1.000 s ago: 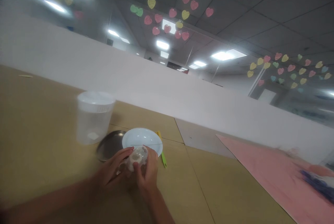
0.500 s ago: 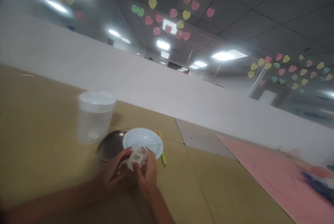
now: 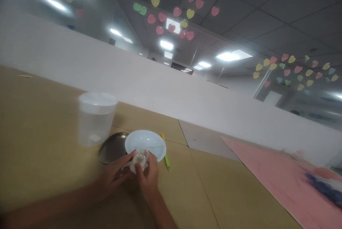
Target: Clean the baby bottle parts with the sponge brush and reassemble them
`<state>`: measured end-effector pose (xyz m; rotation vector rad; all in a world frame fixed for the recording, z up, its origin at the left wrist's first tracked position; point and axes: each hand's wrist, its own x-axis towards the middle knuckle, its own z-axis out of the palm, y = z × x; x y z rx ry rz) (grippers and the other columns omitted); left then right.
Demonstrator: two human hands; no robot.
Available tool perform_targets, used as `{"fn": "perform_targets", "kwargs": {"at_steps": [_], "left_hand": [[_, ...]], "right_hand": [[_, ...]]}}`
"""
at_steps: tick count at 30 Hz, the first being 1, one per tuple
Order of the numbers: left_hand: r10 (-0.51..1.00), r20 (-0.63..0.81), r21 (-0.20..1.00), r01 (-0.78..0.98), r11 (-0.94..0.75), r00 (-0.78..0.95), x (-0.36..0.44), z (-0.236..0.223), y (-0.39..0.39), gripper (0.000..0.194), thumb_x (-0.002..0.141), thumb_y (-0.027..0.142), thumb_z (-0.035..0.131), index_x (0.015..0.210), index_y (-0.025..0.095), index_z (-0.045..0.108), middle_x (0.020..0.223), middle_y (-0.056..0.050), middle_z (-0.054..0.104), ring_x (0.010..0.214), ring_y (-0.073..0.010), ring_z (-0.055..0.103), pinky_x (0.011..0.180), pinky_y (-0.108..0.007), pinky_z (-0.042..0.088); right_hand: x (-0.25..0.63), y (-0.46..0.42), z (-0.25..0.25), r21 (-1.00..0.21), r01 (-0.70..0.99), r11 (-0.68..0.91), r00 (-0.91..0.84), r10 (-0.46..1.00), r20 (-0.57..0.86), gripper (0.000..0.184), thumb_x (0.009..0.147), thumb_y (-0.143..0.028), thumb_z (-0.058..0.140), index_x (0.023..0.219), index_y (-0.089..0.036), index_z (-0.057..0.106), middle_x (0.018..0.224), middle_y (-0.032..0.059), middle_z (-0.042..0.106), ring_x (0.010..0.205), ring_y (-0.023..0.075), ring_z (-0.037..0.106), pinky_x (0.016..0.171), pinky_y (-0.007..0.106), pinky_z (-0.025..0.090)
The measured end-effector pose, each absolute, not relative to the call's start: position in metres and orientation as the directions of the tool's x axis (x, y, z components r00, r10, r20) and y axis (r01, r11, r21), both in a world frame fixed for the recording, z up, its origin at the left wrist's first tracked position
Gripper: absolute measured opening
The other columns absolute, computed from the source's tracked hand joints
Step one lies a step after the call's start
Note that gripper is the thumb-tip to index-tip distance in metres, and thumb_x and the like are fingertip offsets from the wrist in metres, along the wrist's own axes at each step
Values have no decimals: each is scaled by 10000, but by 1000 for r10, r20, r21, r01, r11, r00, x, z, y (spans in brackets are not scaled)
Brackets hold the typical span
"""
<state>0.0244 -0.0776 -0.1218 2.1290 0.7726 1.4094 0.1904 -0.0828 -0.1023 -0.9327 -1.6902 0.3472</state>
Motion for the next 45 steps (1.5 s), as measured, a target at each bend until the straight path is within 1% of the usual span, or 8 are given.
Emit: {"fn": "perform_targets", "kwargs": {"at_steps": [6,8,13,20,27,32,37,45], "left_hand": [[664,661,629,226,-744,348,22,-117,-77,505,892,380,493,1373,261,391,1353,-59,508,1196,-213,518,1016,-342,423],[668,658,627,239,-742,348,21,-116,-78,499,897,370,488,1374,260,391,1360,-57,500,1211,-205,504,1025,-338,417],[681,656,632,257,-731,326,22,-114,-79,486,893,381,495,1358,261,417,1328,-54,533,1196,-203,518,1017,-329,426],[673,661,623,257,-739,331,21,-116,-77,470,888,377,506,1336,248,450,1305,-70,555,1176,-214,536,1000,-352,442],[697,646,649,255,-716,311,22,-115,-78,453,878,358,529,1317,255,480,1289,-69,567,1161,-218,544,988,-350,454],[713,640,684,210,-698,286,23,-111,-80,424,873,381,529,1273,241,533,1288,-71,569,1136,-220,567,935,-328,501],[685,671,666,176,-725,284,24,-113,-80,431,870,369,539,1271,209,537,1314,-86,546,1165,-215,551,979,-331,470],[737,634,741,90,-666,236,27,-115,-82,416,842,361,577,1242,246,566,1325,-76,529,1147,-247,564,970,-402,480]], "right_hand": [[181,-90,-99,-686,346,641,-26,737,675,309,883,-392,468,1115,-201,539,992,63,605,903,201,580,783,321,471],[181,-90,-99,-651,390,651,-17,712,702,287,881,-392,471,1085,-205,547,976,58,585,899,198,566,790,328,464],[184,-87,-104,-554,505,662,-2,642,767,341,867,-410,484,1128,-197,537,1100,92,523,1021,228,525,867,378,440],[188,-83,-107,-477,574,665,-15,591,806,348,856,-416,497,1115,-194,566,1069,96,531,1005,239,531,840,378,452],[187,-83,-105,-452,602,658,-22,580,814,329,864,-421,480,1092,-195,557,1027,89,529,967,236,520,815,387,445],[187,-83,-106,-462,592,661,-22,586,810,300,868,-402,487,1091,-209,542,1028,76,522,959,224,512,812,368,435],[187,-81,-106,-433,613,662,-42,574,818,291,862,-408,497,1070,-208,530,987,64,533,916,215,509,779,358,437],[187,-80,-101,-387,655,649,-74,565,821,254,854,-424,489,958,-199,544,859,41,565,786,196,522,681,321,431]]}}
